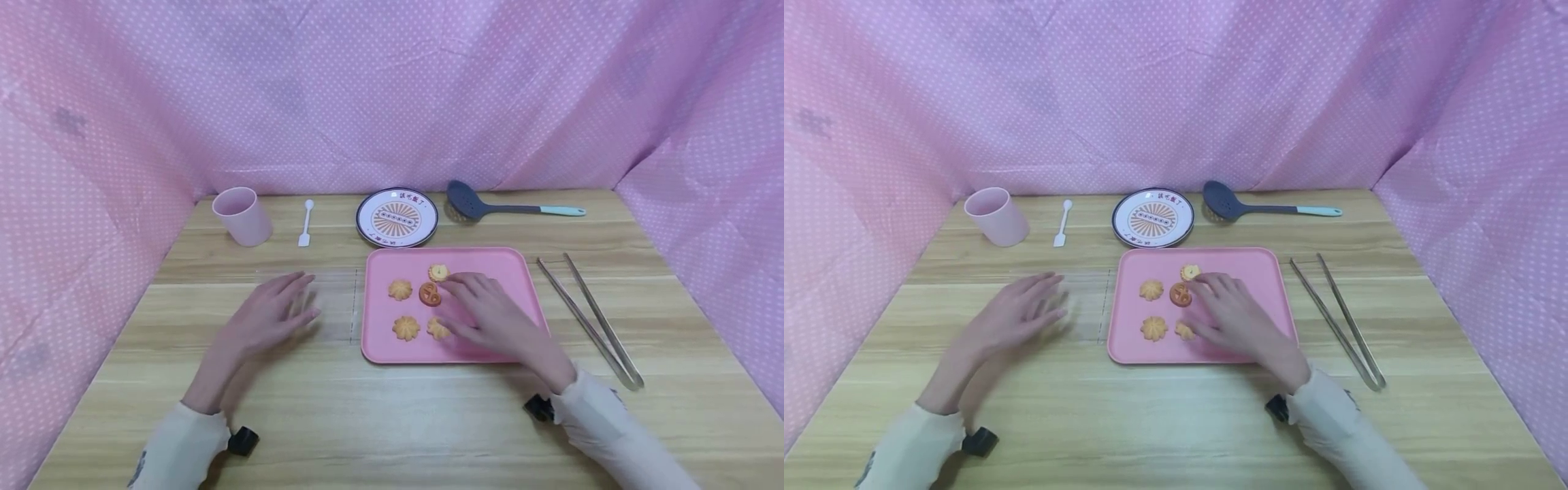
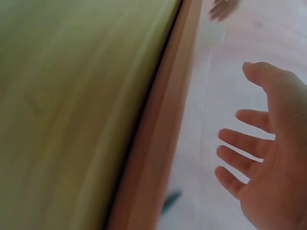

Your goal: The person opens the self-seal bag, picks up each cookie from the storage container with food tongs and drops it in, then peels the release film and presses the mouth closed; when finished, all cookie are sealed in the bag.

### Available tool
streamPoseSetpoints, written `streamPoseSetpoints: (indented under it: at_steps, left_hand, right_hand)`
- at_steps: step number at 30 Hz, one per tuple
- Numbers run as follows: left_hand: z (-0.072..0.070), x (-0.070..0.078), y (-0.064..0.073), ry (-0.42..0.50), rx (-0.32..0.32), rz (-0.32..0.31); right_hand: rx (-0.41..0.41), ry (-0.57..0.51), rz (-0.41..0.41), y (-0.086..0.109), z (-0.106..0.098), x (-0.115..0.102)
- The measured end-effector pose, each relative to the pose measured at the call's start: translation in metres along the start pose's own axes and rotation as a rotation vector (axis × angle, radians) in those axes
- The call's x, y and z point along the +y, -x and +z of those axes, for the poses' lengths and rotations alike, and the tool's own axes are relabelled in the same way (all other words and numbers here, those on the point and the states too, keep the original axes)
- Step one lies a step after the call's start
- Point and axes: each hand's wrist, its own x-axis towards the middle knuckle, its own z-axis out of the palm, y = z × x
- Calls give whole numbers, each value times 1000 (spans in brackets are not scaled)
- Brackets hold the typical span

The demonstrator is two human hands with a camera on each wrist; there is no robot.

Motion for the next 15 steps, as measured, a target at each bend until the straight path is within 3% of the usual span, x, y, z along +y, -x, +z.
streamPoseSetpoints:
  at_steps: [9, 15]
  left_hand:
    - [23, -5, -13, 91, 11, 46]
    - [37, -7, -19, 91, 27, 119]
  right_hand:
    - [-109, -138, -86, -45, 35, -28]
    - [-187, -98, -113, -66, 51, -41]
